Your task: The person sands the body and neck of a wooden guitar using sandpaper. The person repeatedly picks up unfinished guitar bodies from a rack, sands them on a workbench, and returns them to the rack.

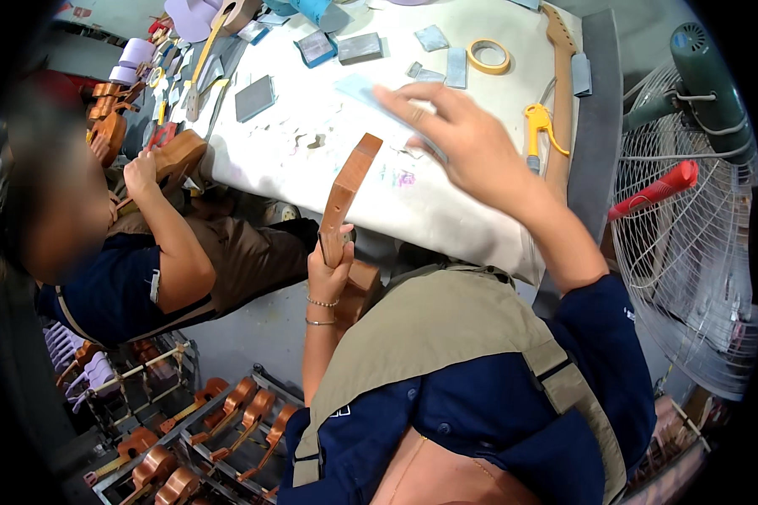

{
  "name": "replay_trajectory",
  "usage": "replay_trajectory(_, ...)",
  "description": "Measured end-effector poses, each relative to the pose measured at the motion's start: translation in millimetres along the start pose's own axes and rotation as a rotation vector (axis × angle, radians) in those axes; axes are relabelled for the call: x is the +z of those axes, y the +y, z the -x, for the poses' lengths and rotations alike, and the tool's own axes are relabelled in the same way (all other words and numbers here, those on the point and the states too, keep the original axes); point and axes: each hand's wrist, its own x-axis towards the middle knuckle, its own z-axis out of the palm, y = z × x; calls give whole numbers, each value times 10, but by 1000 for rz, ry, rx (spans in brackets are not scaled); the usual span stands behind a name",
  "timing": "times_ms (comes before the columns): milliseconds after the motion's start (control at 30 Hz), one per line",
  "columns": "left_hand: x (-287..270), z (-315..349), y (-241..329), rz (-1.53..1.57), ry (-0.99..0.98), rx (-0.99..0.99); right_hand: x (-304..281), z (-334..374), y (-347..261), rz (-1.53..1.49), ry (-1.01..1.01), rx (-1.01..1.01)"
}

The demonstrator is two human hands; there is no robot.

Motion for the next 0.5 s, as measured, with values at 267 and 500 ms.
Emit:
replay_trajectory(267,-47,72,-113,65,4,-45,204,30,34,0,40,-110)
replay_trajectory(500,-13,77,-11,-90,-12,-92,405,234,439,457,-239,-14)
